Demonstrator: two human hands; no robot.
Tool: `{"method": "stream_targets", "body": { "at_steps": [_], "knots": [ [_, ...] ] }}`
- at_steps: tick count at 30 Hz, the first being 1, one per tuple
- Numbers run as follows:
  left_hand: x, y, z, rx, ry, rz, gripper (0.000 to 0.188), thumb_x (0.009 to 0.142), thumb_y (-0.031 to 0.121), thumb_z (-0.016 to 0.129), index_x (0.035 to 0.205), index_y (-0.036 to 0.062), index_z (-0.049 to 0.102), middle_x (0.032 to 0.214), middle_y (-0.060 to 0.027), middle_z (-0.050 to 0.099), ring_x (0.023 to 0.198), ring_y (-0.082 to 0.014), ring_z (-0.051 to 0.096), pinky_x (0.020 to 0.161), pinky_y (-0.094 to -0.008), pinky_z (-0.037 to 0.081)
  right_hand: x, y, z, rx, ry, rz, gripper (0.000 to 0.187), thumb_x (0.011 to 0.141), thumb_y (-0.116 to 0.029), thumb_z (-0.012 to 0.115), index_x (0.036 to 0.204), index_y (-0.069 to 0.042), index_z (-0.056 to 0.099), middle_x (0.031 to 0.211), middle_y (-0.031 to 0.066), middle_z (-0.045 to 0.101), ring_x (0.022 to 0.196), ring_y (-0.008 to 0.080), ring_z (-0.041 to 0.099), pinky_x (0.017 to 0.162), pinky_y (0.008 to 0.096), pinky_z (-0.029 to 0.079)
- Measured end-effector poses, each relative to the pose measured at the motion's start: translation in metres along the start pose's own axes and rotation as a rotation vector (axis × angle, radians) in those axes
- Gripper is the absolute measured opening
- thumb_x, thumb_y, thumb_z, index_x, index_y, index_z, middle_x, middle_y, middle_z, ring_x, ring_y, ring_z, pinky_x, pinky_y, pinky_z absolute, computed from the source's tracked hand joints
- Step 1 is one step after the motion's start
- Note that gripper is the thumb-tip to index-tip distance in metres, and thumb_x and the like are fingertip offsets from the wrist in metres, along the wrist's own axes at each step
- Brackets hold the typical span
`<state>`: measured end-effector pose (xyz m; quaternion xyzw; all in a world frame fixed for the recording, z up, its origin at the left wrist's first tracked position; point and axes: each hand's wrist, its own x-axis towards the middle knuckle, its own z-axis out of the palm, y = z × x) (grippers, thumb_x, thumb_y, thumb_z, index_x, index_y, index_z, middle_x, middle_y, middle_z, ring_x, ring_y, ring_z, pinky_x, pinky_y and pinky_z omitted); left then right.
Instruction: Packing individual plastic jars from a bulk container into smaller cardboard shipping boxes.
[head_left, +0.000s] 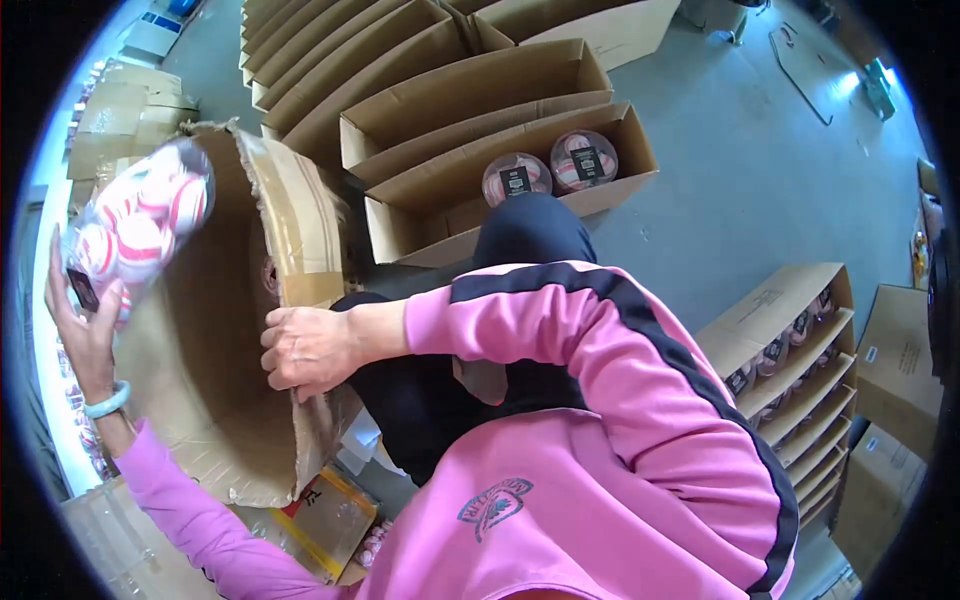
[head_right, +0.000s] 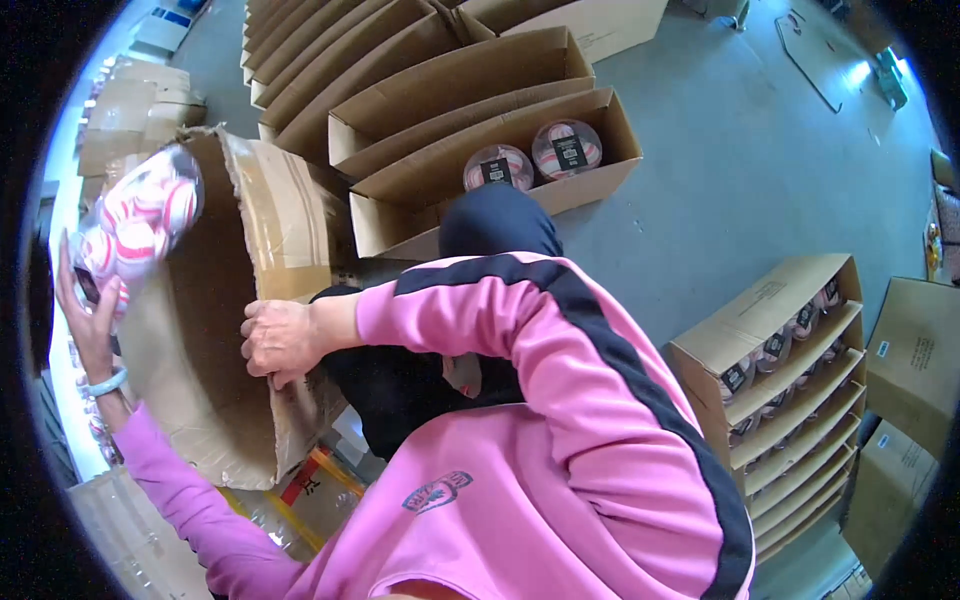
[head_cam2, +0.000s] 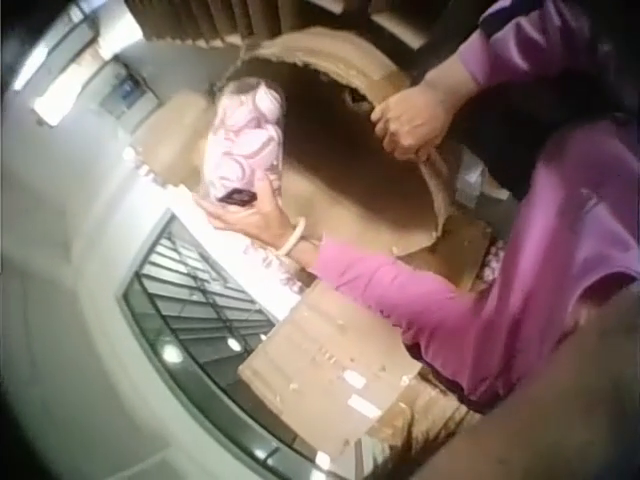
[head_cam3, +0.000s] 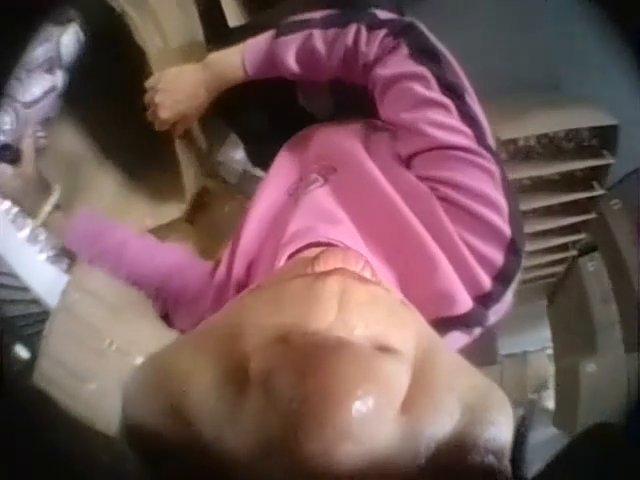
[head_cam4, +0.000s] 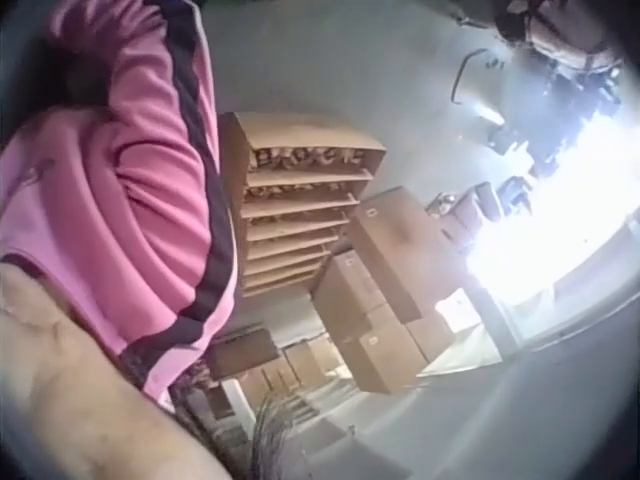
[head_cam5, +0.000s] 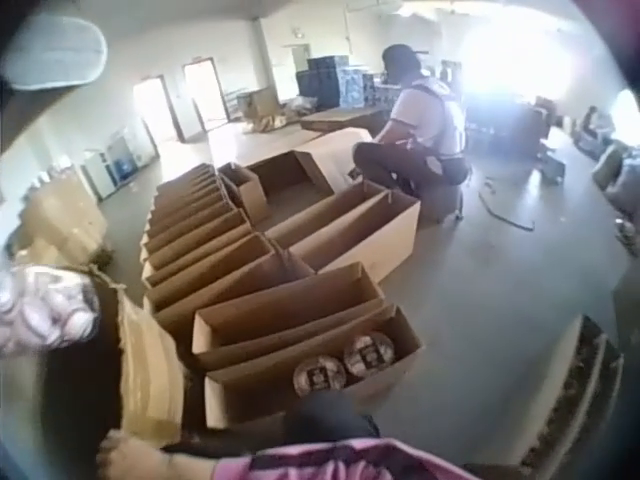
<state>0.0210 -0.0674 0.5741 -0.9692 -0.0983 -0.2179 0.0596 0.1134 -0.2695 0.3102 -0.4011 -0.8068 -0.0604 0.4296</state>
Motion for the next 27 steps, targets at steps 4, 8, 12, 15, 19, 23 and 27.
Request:
{"method": "stream_targets", "body": {
  "at_steps": [4,8,12,15,19,23,27],
  "knots": [
    [0.059,0.084,0.041,-0.202,-0.104,0.089,0.088,0.075,0.027,0.077,0.153,0.0067,0.041,0.142,-0.0181,0.048,0.133,-0.0330,0.050,0.106,-0.0434,0.047,0.020,0.001,0.035,-0.072,0.078,0.036,0.030,0.073,-0.047,0.076,0.083,-0.019,0.072,0.086,-0.0038,0.068,0.092,0.0188,0.063,0.089,0.0395,0.040],
    [0.098,0.161,0.151,-0.288,-0.352,0.364,0.095,0.063,0.042,0.082,0.146,0.0106,0.049,0.133,-0.0183,0.050,0.125,-0.0359,0.054,0.104,-0.0459,0.048,0.032,0.004,0.038,-0.076,0.065,0.036,0.035,0.076,-0.043,0.076,0.094,-0.014,0.070,0.094,0.0011,0.068,0.097,0.0204,0.062,0.095,0.0398,0.040],
    [0.074,0.208,0.253,-0.021,-0.625,0.261,0.098,0.053,0.045,0.080,0.145,0.0291,0.049,0.130,-0.0205,0.047,0.123,-0.0427,0.049,0.100,-0.0555,0.048,0.023,0.001,0.075,-0.064,0.419,-0.056,0.055,0.077,-0.042,0.074,0.121,-0.010,0.067,0.124,0.0107,0.067,0.118,0.0286,0.060,0.106,0.0469,0.041],
    [0.049,0.225,0.307,0.000,-0.764,0.269,0.099,0.058,0.049,0.080,0.149,0.0323,0.045,0.136,-0.0203,0.042,0.127,-0.0449,0.045,0.097,-0.0634,0.048,0.026,-0.011,0.067,-0.023,0.618,-0.012,0.072,0.077,-0.043,0.073,0.137,-0.007,0.059,0.141,0.0163,0.058,0.132,0.0342,0.052,0.116,0.0511,0.035],
    [0.053,0.221,0.305,-0.072,-0.853,0.356,0.115,0.064,0.062,0.085,0.159,0.0356,0.025,0.164,-0.0266,0.014,0.150,-0.0496,0.018,0.111,-0.0643,0.038,0.016,-0.013,0.078,-0.011,0.456,-0.045,0.073,0.077,-0.041,0.071,0.139,-0.006,0.056,0.141,0.0162,0.058,0.132,0.0345,0.053,0.116,0.0518,0.034],
    [0.106,0.170,0.209,-0.508,-0.482,0.541,0.085,0.077,0.042,0.083,0.150,0.0165,0.046,0.151,-0.0240,0.045,0.142,-0.0387,0.043,0.115,-0.0441,0.039,0.019,-0.027,0.023,0.029,0.160,0.021,0.031,0.074,-0.044,0.071,0.075,-0.014,0.062,0.080,0.0038,0.062,0.086,0.0231,0.060,0.082,0.0408,0.045],
    [0.085,0.105,0.100,-0.804,0.015,0.073,0.042,0.090,0.015,0.073,0.129,0.0025,0.062,0.109,-0.0087,0.070,0.095,-0.0128,0.066,0.084,-0.0264,0.054,0.010,-0.040,-0.016,0.008,-0.154,0.080,0.030,0.080,-0.043,0.070,0.077,-0.014,0.064,0.082,0.0030,0.064,0.088,0.0220,0.062,0.082,0.0390,0.046]
  ]
}}
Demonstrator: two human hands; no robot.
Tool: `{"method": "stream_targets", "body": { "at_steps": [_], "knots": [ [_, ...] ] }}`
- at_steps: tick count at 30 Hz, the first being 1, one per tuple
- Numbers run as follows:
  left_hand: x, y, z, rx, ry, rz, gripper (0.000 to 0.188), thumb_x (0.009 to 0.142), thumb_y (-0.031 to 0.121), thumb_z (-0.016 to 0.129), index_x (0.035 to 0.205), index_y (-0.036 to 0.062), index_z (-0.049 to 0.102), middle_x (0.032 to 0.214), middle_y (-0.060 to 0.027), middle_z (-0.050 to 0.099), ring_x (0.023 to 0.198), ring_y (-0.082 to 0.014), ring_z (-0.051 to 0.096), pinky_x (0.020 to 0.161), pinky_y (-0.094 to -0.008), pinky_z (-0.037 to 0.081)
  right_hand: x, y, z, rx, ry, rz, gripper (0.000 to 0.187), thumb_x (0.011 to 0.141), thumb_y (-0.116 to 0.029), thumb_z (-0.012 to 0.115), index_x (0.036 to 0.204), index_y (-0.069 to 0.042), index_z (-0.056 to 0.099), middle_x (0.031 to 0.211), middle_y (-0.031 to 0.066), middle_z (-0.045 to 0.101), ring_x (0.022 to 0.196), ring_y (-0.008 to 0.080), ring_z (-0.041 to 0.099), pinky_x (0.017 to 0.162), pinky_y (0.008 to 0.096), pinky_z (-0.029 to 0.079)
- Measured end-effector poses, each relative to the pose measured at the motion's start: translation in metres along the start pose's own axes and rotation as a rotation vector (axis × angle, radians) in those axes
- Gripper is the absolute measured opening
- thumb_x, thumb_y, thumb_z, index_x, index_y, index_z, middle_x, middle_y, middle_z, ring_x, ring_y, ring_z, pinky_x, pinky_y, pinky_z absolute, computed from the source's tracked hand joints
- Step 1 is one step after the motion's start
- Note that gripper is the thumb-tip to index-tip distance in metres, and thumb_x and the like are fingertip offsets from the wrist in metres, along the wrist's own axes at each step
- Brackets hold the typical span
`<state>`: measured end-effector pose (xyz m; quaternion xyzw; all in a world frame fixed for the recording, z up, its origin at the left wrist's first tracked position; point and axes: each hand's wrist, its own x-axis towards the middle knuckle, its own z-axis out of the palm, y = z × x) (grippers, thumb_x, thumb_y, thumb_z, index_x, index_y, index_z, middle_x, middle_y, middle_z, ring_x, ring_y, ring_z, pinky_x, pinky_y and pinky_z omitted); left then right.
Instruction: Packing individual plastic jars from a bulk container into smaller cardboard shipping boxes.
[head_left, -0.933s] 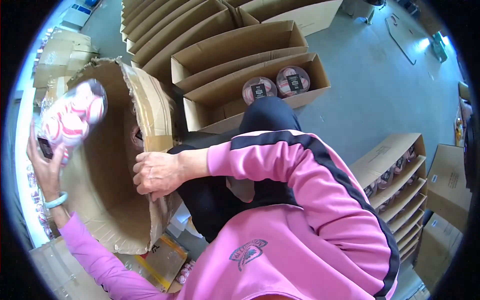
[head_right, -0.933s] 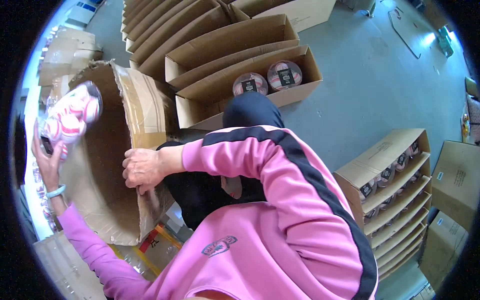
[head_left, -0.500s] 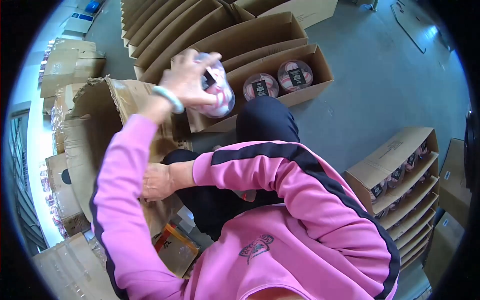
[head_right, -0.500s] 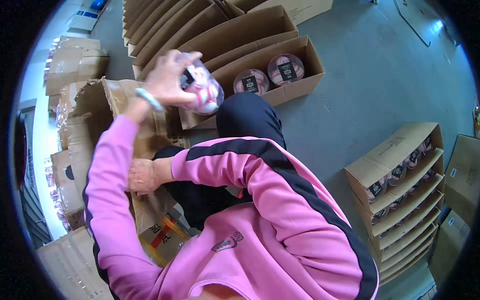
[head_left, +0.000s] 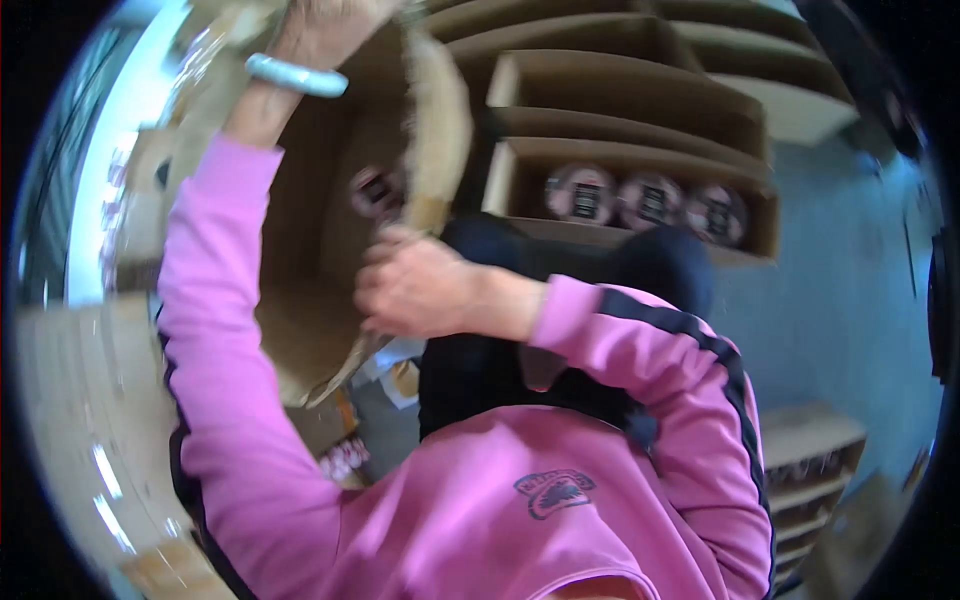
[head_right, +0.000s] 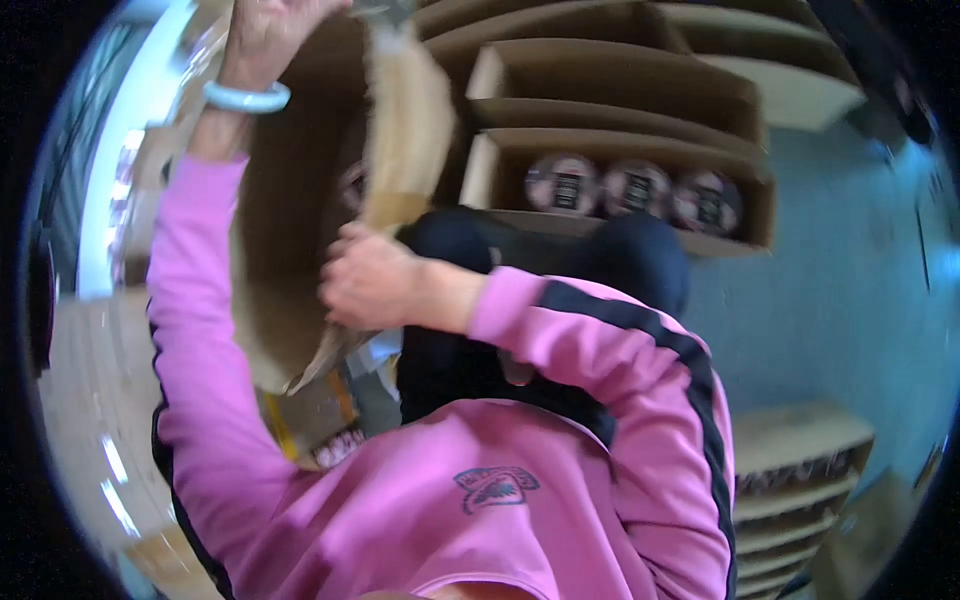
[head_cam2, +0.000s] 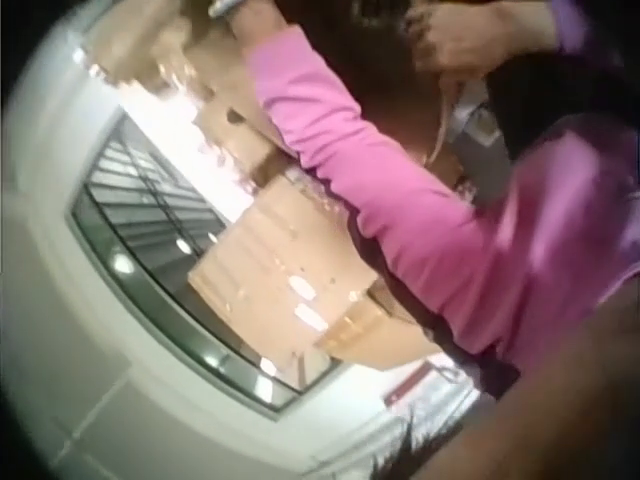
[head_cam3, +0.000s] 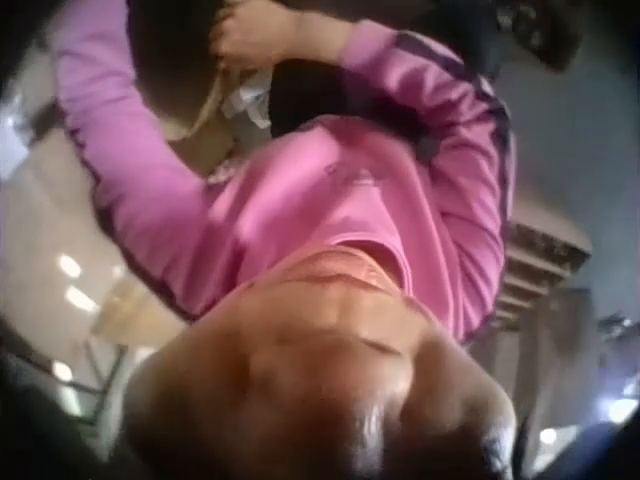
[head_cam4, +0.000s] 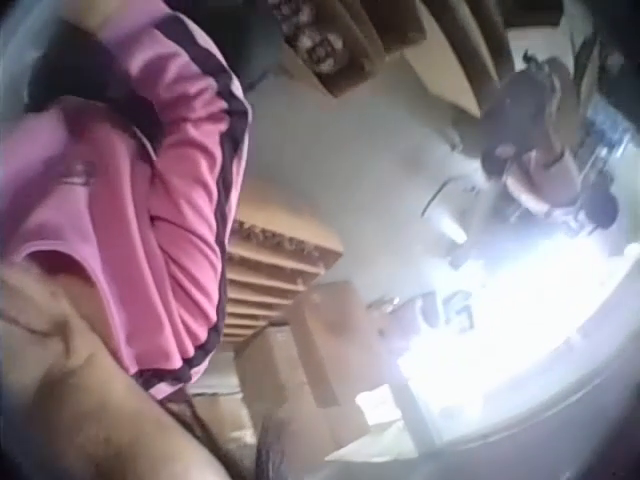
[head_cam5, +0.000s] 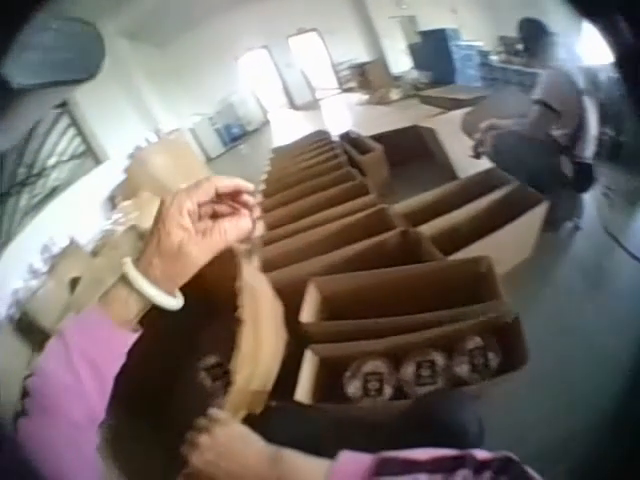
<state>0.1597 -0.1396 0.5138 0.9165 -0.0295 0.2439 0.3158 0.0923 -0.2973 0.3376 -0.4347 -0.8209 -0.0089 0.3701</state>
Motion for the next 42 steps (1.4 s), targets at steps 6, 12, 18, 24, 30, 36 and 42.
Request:
{"method": "stream_targets", "body": {
  "at_steps": [6,12,18,24,30,36,42],
  "knots": [
    [-0.121,-0.169,-0.054,0.577,0.045,-0.484,0.040,0.083,0.025,0.071,0.118,0.0063,0.068,0.095,-0.0150,0.073,0.090,-0.0306,0.071,0.078,-0.0417,0.056,-0.031,0.004,-0.024,0.169,-0.239,0.069,0.032,0.086,-0.039,0.070,0.076,-0.009,0.065,0.075,0.0069,0.063,0.081,0.0275,0.063,0.073,0.0418,0.051],
    [-0.194,-0.199,0.120,0.686,-0.763,-0.798,0.110,0.063,0.045,0.091,0.156,0.0340,0.034,0.167,-0.0219,0.014,0.150,-0.0547,0.011,0.114,-0.0668,0.030,-0.063,0.007,-0.076,0.334,-0.336,0.148,0.028,0.087,-0.033,0.071,0.076,-0.008,0.063,0.075,0.0067,0.062,0.079,0.0280,0.062,0.068,0.0414,0.053],
    [-0.230,-0.215,0.194,0.843,-0.709,-0.742,0.106,0.069,0.048,0.085,0.155,0.0510,0.024,0.168,-0.0161,0.006,0.150,-0.0543,0.011,0.101,-0.0817,0.031,-0.058,-0.008,-0.089,0.339,-0.292,0.139,0.028,0.085,-0.031,0.074,0.077,-0.008,0.061,0.075,0.0063,0.061,0.077,0.0264,0.062,0.068,0.0400,0.053],
    [-0.249,-0.236,0.187,0.948,-0.715,-0.581,0.104,0.066,0.050,0.085,0.153,0.0491,0.029,0.163,-0.0161,0.019,0.145,-0.0499,0.024,0.101,-0.0744,0.035,-0.055,-0.007,-0.086,0.357,-0.256,0.151,0.027,0.083,-0.030,0.074,0.077,-0.008,0.061,0.077,0.0064,0.061,0.079,0.0268,0.062,0.068,0.0404,0.053],
    [-0.220,-0.230,0.048,0.820,-0.486,-0.793,0.107,0.062,0.066,0.083,0.154,0.0434,0.035,0.135,-0.0219,0.052,0.132,-0.0470,0.047,0.105,-0.0581,0.042,-0.017,-0.002,-0.050,0.208,-0.103,0.025,0.030,0.083,-0.038,0.071,0.077,-0.010,0.061,0.080,0.0034,0.061,0.084,0.0258,0.061,0.081,0.0436,0.050],
    [-0.162,-0.149,-0.146,0.961,-0.085,-0.260,0.098,0.068,0.030,0.083,0.156,0.0326,0.038,0.117,-0.0238,0.062,0.111,-0.0406,0.061,0.098,-0.0484,0.050,0.003,0.025,-0.006,0.056,0.179,-0.064,0.037,0.083,-0.038,0.073,0.108,-0.011,0.064,0.112,0.0052,0.063,0.121,0.0254,0.055,0.115,0.0486,0.033],
    [-0.094,-0.007,-0.232,1.318,0.111,-0.189,0.092,0.070,0.043,0.084,0.153,0.0318,0.045,0.133,-0.0239,0.056,0.122,-0.0403,0.057,0.104,-0.0481,0.047,-0.004,0.053,0.013,-0.030,0.197,-0.062,0.036,0.089,-0.036,0.069,0.119,-0.017,0.068,0.129,0.0069,0.062,0.133,0.0276,0.050,0.118,0.0507,0.031]
  ]
}}
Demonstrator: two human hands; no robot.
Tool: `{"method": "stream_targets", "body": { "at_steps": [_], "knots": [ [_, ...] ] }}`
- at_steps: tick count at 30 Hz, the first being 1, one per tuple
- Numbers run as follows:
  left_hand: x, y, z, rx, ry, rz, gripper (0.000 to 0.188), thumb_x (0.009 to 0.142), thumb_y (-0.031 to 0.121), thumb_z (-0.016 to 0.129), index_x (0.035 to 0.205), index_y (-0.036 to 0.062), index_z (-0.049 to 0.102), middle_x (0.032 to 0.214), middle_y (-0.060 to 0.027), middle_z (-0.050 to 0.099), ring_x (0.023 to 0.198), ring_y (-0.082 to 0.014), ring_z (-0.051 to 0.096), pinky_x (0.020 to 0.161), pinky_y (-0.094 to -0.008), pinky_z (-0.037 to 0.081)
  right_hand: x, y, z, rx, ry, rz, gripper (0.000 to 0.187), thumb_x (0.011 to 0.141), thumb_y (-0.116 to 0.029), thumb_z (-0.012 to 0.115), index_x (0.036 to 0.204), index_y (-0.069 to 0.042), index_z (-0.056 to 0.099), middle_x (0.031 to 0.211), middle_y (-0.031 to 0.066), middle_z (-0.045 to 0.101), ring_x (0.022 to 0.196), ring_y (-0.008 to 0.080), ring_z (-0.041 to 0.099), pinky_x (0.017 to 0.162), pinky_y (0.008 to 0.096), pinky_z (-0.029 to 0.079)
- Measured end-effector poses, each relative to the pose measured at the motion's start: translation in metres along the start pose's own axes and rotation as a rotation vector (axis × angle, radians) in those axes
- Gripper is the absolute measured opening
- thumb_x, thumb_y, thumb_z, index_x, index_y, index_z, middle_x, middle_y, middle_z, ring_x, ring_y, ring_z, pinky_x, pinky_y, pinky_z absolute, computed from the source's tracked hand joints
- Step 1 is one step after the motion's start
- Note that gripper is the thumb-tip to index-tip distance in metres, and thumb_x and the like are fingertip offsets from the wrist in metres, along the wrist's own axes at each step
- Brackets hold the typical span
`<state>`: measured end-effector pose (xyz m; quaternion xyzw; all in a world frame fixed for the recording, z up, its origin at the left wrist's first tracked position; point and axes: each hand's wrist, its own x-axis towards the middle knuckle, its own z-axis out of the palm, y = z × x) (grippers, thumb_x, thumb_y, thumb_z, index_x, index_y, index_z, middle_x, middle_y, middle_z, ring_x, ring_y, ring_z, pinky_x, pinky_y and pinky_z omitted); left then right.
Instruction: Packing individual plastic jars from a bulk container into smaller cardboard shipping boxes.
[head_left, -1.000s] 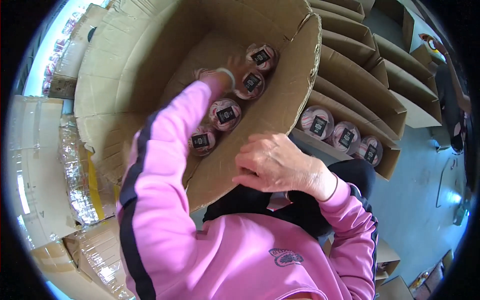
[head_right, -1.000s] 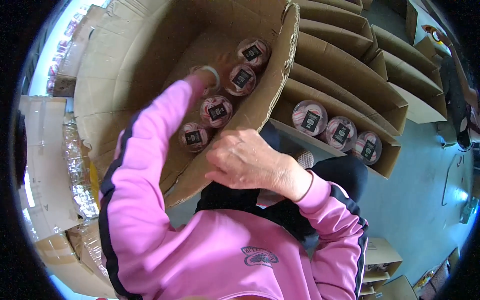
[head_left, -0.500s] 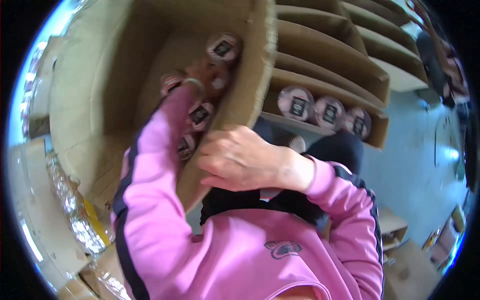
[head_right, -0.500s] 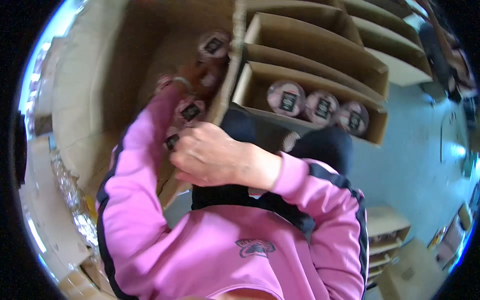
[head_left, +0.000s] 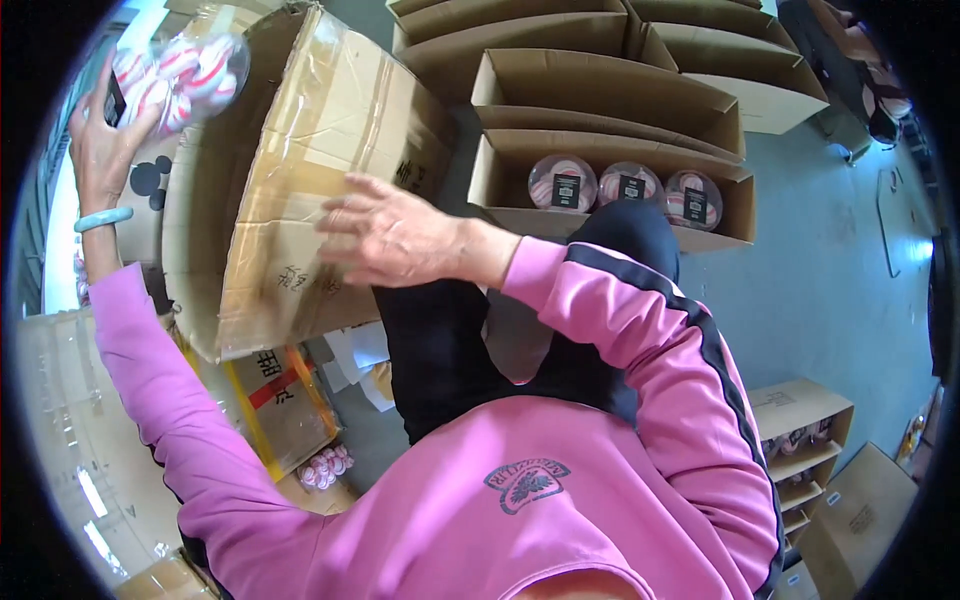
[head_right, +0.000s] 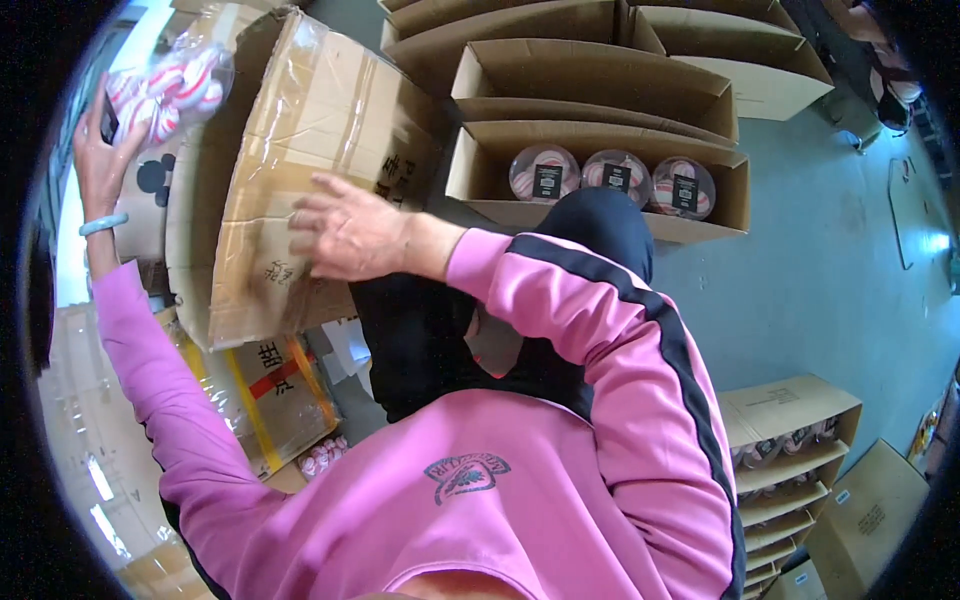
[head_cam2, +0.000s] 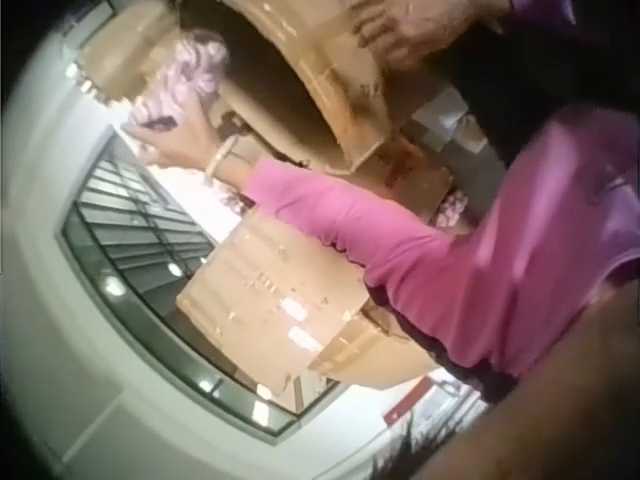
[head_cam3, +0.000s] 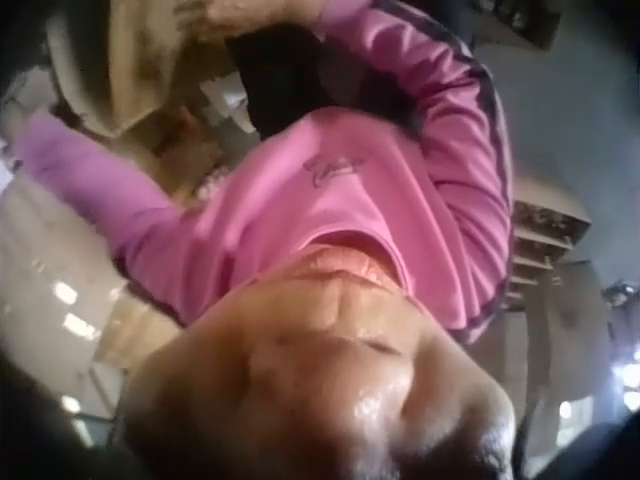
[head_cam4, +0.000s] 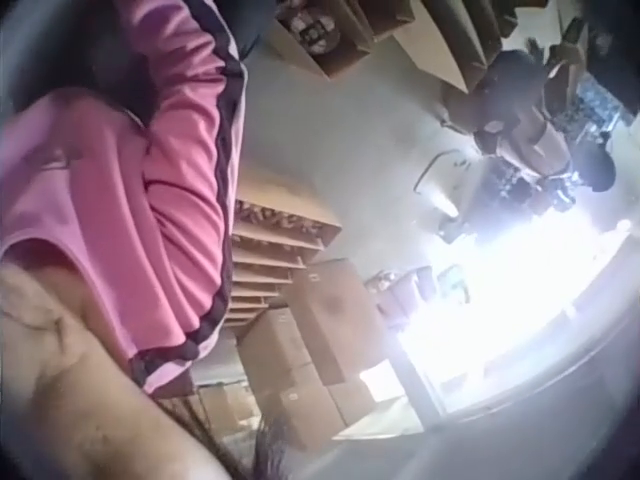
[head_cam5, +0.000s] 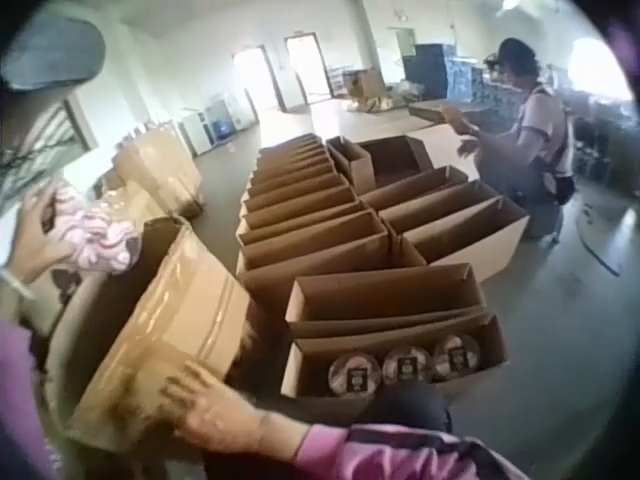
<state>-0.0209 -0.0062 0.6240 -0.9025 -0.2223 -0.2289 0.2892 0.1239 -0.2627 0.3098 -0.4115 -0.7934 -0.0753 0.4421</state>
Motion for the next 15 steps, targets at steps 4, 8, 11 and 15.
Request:
{"method": "stream_targets", "body": {
  "at_steps": [4,8,11,15],
  "knots": [
    [0.011,0.096,-0.020,-0.315,0.087,0.185,0.090,0.074,0.036,0.083,0.154,0.0297,0.043,0.133,-0.0241,0.056,0.120,-0.0395,0.059,0.103,-0.0491,0.049,-0.012,0.035,-0.061,-0.020,-0.065,0.192,0.026,0.089,-0.026,0.069,0.112,-0.014,0.071,0.112,0.0090,0.069,0.110,0.0289,0.065,0.094,0.0429,0.052],
    [0.001,0.229,-0.020,-0.427,-0.066,0.204,0.101,0.060,0.036,0.087,0.148,0.0071,0.049,0.129,-0.0175,0.048,0.118,-0.0265,0.052,0.103,-0.0431,0.045,-0.057,0.080,-0.156,-0.048,-0.169,0.543,0.030,0.093,-0.025,0.067,0.115,-0.005,0.069,0.110,0.0134,0.070,0.103,0.0333,0.067,0.090,0.0424,0.054],
    [-0.020,0.293,0.056,-0.541,-0.164,0.346,0.085,0.069,0.032,0.085,0.146,0.0174,0.052,0.128,-0.0182,0.054,0.115,-0.0313,0.059,0.100,-0.0442,0.050,-0.136,0.104,-0.216,-0.255,-0.140,0.539,0.030,0.095,-0.023,0.066,0.118,-0.004,0.069,0.114,0.0151,0.071,0.106,0.0313,0.068,0.091,0.0398,0.054],
    [-0.054,0.351,0.128,-0.388,-0.369,0.321,0.092,0.058,0.041,0.084,0.145,0.0374,0.054,0.142,-0.0227,0.043,0.120,-0.0458,0.050,0.096,-0.0571,0.049,-0.218,0.090,-0.260,-0.117,-0.110,0.911,0.027,0.097,-0.018,0.065,0.117,-0.001,0.069,0.110,0.0142,0.072,0.098,0.0247,0.070,0.088,0.0358,0.054]
  ]
}}
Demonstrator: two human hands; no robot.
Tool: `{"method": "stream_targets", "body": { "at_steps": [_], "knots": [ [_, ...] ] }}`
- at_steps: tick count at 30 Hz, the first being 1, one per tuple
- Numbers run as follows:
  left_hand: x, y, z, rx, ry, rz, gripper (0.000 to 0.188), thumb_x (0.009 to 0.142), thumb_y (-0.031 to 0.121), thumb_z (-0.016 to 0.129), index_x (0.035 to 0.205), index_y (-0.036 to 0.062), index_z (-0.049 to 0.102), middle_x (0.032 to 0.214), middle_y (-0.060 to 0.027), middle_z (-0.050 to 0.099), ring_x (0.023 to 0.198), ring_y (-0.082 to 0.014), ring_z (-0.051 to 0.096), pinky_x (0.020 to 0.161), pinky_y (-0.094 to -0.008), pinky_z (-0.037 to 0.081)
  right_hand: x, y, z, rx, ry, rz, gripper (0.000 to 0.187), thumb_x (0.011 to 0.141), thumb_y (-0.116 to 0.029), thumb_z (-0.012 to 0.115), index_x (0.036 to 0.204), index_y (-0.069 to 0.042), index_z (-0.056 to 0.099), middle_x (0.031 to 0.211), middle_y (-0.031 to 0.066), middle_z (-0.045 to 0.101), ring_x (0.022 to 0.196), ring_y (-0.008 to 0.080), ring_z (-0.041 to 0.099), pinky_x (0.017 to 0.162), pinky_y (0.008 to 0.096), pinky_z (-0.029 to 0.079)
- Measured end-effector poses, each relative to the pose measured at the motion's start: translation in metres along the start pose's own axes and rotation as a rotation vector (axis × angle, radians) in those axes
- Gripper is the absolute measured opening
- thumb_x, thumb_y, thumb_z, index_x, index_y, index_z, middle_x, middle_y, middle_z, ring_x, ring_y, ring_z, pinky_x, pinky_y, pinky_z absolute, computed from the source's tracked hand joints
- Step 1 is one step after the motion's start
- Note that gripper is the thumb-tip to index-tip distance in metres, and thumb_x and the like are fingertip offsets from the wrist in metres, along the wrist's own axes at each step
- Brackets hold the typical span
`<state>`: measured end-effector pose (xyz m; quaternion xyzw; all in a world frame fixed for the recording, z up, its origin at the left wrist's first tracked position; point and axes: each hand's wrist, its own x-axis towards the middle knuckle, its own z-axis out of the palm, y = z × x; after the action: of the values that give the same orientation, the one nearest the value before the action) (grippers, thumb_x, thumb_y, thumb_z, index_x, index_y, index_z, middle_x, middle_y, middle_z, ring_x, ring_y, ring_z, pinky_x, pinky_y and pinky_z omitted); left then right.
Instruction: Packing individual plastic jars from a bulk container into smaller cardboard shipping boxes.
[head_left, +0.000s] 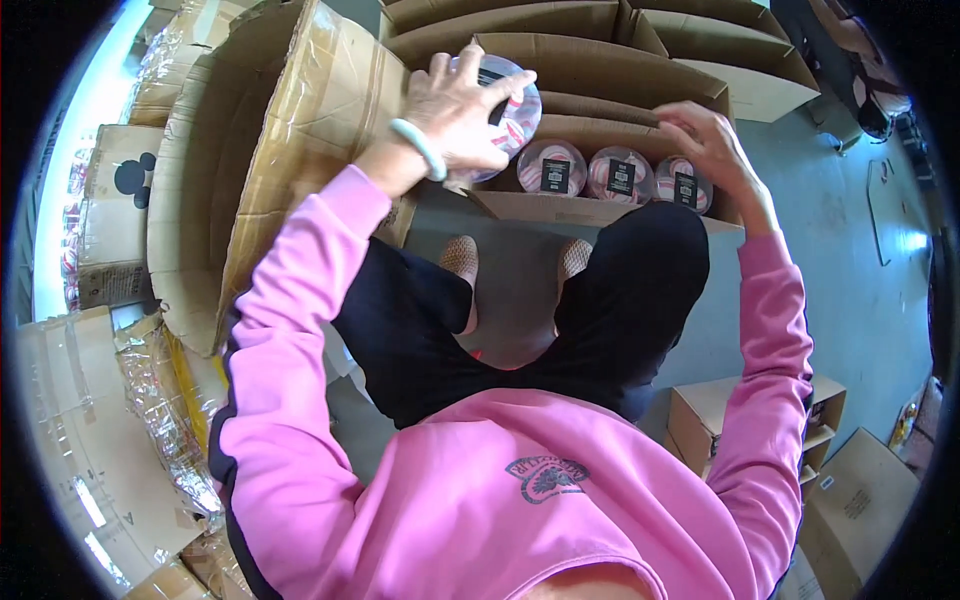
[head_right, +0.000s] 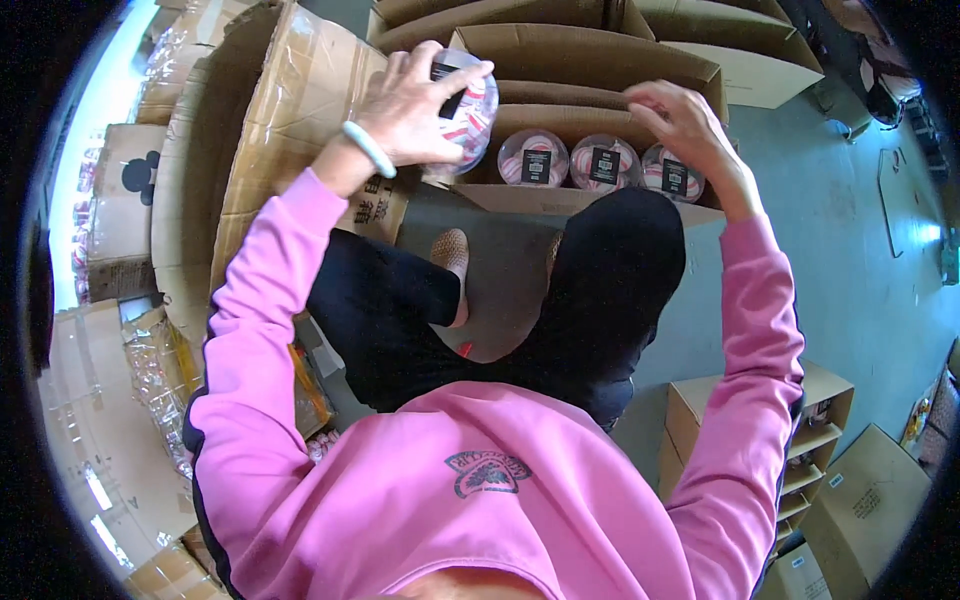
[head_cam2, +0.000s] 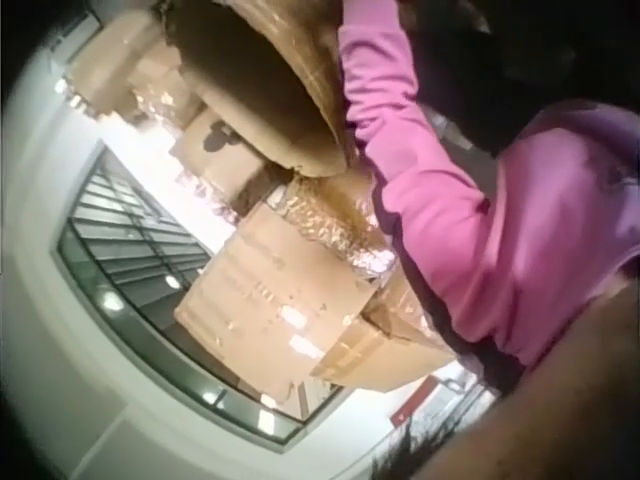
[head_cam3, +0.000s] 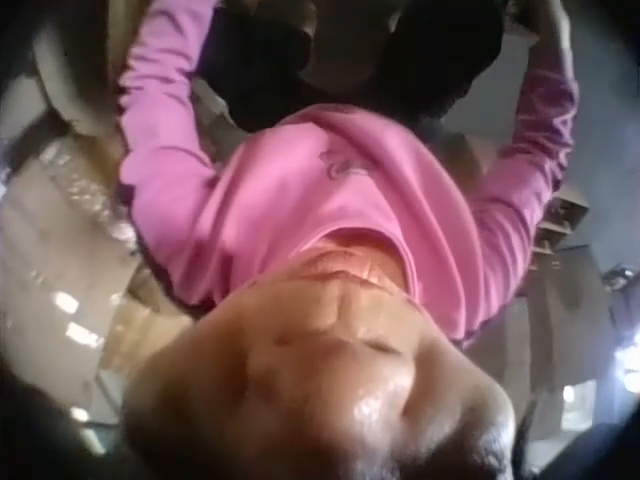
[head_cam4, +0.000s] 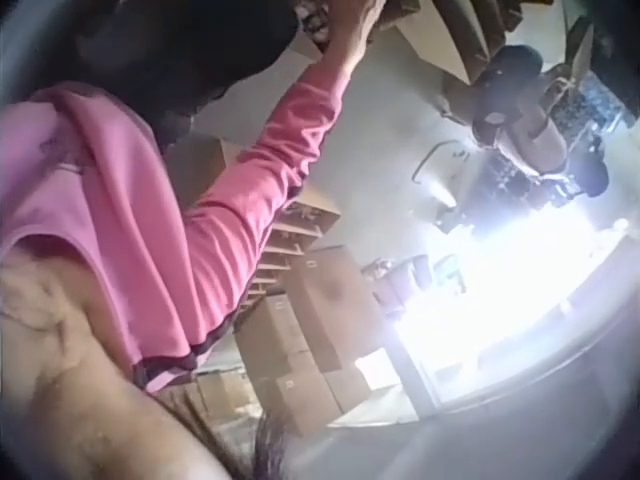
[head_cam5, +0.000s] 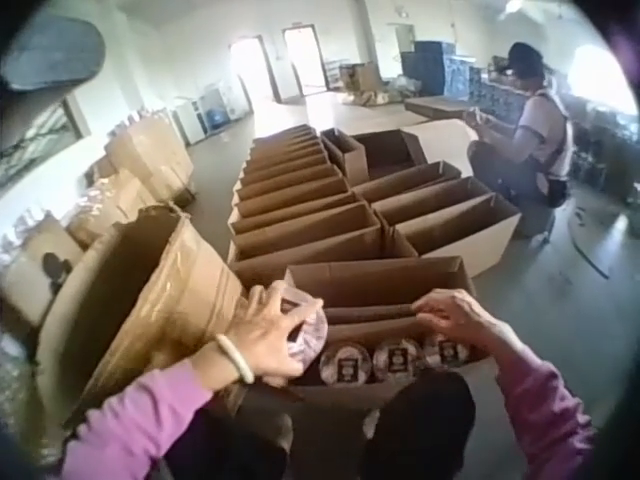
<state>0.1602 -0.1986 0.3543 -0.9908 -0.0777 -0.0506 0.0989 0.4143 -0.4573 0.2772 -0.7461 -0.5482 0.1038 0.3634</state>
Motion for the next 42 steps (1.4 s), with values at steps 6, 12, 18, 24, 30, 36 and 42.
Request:
{"method": "stream_targets", "body": {
  "at_steps": [6,12,18,24,30,36,42],
  "knots": [
    [0.013,0.041,0.010,0.011,-0.189,-0.046,0.088,0.062,0.046,0.084,0.143,0.0374,0.053,0.139,-0.0196,0.045,0.125,-0.0441,0.046,0.096,-0.0589,0.043,-0.072,0.063,0.012,-0.040,-0.055,0.211,0.027,0.097,-0.020,0.064,0.115,-0.001,0.070,0.109,0.0147,0.072,0.097,0.0258,0.070,0.089,0.0368,0.054],
    [0.034,0.076,0.037,0.031,-0.323,0.040,0.089,0.060,0.047,0.085,0.143,0.0328,0.055,0.133,-0.0176,0.049,0.126,-0.0403,0.044,0.094,-0.0583,0.043,-0.099,0.087,0.046,0.056,-0.018,0.314,0.027,0.097,-0.018,0.064,0.118,-0.001,0.069,0.112,0.0127,0.072,0.105,0.0262,0.068,0.094,0.0355,0.052],
    [0.021,0.049,0.053,-0.334,-0.127,-0.050,0.093,0.058,0.043,0.083,0.145,0.0360,0.053,0.135,-0.0180,0.048,0.125,-0.0432,0.044,0.097,-0.0584,0.043,-0.118,0.087,0.032,-0.251,0.048,0.342,0.040,0.092,-0.022,0.069,0.128,-0.005,0.064,0.124,0.0157,0.066,0.117,0.0323,0.063,0.103,0.0392,0.048],
    [-0.042,0.022,0.108,-0.422,0.009,-0.106,0.100,0.056,0.040,0.085,0.148,0.0378,0.048,0.142,-0.0172,0.038,0.130,-0.0459,0.040,0.104,-0.0593,0.042,-0.111,0.093,0.031,-0.352,-0.157,0.716,0.107,0.070,-0.046,0.083,0.156,-0.008,0.033,0.153,0.0264,0.038,0.142,0.0460,0.035,0.119,0.0507,0.032],
    [-0.056,0.042,0.162,-0.243,-0.403,-0.127,0.084,0.085,0.075,0.056,0.155,0.0312,0.041,0.167,-0.0199,0.018,0.156,-0.0385,0.008,0.117,-0.0703,0.000,-0.116,0.109,0.036,-0.463,-0.286,0.712,0.114,0.065,-0.046,0.085,0.159,-0.013,0.029,0.163,0.0232,0.024,0.148,0.0472,0.026,0.122,0.0517,0.027],
    [-0.043,0.029,0.167,-0.667,-0.346,-0.228,0.038,0.088,0.029,0.068,0.124,0.0181,0.069,0.142,-0.0139,0.056,0.137,-0.0304,0.047,0.114,-0.0575,0.031,-0.123,0.103,0.034,-0.550,-0.227,0.695,0.084,0.080,-0.047,0.078,0.149,-0.014,0.045,0.156,0.0231,0.038,0.142,0.0451,0.038,0.115,0.0520,0.037],
    [-0.056,0.010,0.175,-0.571,0.531,-0.502,0.049,0.078,0.008,0.074,0.124,0.0090,0.060,0.124,-0.0177,0.051,0.118,-0.0374,0.052,0.102,-0.0474,0.045,-0.092,0.007,0.069,0.029,-0.273,0.082,0.036,0.093,-0.030,0.065,0.124,-0.011,0.067,0.116,0.0157,0.067,0.110,0.0351,0.065,0.095,0.0422,0.051]
  ]
}}
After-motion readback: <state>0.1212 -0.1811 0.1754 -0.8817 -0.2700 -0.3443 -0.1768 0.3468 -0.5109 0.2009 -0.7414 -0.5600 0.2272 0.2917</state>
